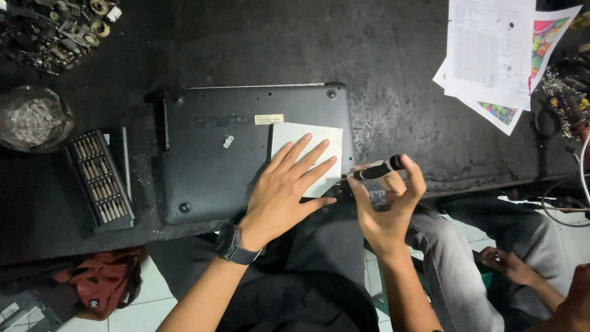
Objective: Removing a hard drive caddy from a laptop using a screwdriver and inspecting the part
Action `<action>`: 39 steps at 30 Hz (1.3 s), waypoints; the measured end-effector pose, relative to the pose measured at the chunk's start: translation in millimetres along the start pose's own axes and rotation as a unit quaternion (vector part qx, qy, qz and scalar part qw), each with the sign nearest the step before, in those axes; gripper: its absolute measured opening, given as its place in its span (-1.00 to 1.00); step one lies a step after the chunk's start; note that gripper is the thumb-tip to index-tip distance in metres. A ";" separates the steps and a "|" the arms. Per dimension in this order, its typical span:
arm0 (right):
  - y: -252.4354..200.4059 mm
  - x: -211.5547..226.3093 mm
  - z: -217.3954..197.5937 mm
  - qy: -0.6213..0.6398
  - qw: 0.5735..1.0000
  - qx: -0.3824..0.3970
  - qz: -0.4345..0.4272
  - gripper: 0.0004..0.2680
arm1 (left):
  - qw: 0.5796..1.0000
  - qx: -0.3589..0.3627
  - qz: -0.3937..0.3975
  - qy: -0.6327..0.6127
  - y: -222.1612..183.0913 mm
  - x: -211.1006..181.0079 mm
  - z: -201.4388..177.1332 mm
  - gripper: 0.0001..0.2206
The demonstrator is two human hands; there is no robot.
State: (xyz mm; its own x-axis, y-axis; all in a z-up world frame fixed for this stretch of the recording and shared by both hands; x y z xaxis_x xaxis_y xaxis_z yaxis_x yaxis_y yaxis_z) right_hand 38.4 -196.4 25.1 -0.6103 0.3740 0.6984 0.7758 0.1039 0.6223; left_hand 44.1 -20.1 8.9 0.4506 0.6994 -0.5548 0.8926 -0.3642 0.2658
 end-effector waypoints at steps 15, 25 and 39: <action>-3.2 -6.2 2.2 0.102 0.985 -0.069 0.121 -0.29 | 0.992 -0.056 -0.036 -0.103 2.1 0.0 -13.1 -0.66; 19.7 23.1 9.8 0.121 0.976 -0.096 0.153 -0.45 | 0.972 -0.108 -0.021 -0.209 -0.7 1.4 -23.7 -0.92; 9.2 -32.0 11.0 0.132 0.963 -0.114 0.204 -0.34 | 0.956 -0.228 -0.178 -0.048 -16.0 64.8 -120.0 -0.96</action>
State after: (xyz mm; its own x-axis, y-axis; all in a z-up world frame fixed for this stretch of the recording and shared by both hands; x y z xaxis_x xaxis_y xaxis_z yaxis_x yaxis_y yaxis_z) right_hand 66.8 -197.3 4.6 -0.3045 0.0903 0.9482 0.9228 -0.2187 0.3171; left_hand 60.9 104.8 63.3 0.1340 0.6614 -0.7379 0.9130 0.2072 0.3515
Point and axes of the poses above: each hand's wrist, its own y-axis towards the middle knuckle, its own z-axis out of the palm, x = y × z, the point moved 5 cm from there along y, towards the middle knuckle, and after that the axes turned 2 degrees about -z, right-handed, at the moved point
